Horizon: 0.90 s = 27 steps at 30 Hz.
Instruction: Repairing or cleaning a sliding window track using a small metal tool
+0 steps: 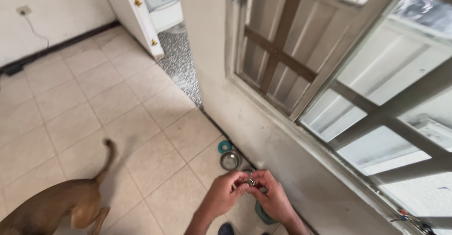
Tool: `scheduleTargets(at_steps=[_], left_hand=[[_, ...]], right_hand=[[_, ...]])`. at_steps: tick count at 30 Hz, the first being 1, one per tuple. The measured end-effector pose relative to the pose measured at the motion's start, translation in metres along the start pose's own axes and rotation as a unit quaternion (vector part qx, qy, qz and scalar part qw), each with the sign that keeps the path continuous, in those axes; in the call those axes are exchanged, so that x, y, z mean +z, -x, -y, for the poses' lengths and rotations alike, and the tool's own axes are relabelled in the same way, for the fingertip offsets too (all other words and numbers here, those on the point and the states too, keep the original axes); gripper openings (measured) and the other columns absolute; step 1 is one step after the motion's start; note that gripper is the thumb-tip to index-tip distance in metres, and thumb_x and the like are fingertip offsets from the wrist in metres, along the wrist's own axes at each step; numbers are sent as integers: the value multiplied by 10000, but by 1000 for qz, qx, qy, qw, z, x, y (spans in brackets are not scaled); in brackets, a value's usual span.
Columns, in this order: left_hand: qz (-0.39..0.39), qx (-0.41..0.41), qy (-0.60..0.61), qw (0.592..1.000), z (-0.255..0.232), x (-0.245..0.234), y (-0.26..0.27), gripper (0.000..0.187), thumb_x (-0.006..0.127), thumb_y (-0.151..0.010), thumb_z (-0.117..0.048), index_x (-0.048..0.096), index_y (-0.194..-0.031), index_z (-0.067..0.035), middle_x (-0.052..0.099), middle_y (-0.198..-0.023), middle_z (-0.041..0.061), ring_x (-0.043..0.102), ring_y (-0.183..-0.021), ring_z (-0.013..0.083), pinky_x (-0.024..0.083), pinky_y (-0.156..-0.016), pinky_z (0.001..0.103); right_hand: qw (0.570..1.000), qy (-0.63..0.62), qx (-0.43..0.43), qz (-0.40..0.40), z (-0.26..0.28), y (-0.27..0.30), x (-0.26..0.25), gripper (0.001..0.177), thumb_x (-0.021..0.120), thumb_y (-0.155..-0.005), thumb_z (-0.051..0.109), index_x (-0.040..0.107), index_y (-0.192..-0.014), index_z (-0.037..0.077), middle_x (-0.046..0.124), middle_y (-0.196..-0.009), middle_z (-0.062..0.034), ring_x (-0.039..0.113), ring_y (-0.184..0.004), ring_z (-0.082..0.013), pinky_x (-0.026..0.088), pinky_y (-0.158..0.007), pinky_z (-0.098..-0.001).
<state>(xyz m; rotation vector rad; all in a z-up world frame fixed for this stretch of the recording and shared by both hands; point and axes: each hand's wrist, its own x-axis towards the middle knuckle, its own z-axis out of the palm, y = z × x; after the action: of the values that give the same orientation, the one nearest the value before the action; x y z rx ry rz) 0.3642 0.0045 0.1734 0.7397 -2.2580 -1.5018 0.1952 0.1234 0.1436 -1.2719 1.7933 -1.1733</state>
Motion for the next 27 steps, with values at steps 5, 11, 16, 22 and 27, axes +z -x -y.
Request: scheduleTargets(at_steps=[5,11,16,22,27], left_hand=[[6,-74,87,993,0,36,-23,127,705,-951,-233,692,-1046,-150,757,-931,-52,688,-839,62,525,-728,246],[5,-145,53,988,-64,49,-35,142,636,-910,-233,638,-808,-134,638,-739,-46,539,-681,70,441,-613,272],[-39,-31,18,999,-57,68,-51,134,655,-875,-234,660,-784,-136,662,-796,-30,599,-739,87,490,-666,290],[-88,-55,80,991,-92,62,-38,133,682,-913,-228,681,-845,-114,668,-745,-33,589,-687,80,495,-635,267],[-145,-104,224,958,-89,63,-29,155,654,-964,-172,615,-849,-77,685,-691,48,679,-540,165,509,-528,273]], right_hand=[[999,-41,4,-34,-13,7,-30,100,789,-895,181,712,-929,125,760,-843,37,702,-784,-71,568,-733,-251],[996,-53,-47,-53,-25,11,-61,115,640,-976,169,734,-1018,118,722,-862,33,612,-738,-83,500,-669,-253],[992,-59,-108,-41,-3,13,-87,178,621,-988,245,716,-1030,101,711,-886,10,634,-776,-108,516,-699,-273],[986,-102,-130,7,17,13,-87,289,766,-906,303,681,-1075,85,711,-881,4,621,-766,-98,515,-677,-275],[983,-145,-103,48,33,15,-81,233,584,-977,142,623,-1190,56,717,-847,-46,692,-753,-126,571,-668,-289]])
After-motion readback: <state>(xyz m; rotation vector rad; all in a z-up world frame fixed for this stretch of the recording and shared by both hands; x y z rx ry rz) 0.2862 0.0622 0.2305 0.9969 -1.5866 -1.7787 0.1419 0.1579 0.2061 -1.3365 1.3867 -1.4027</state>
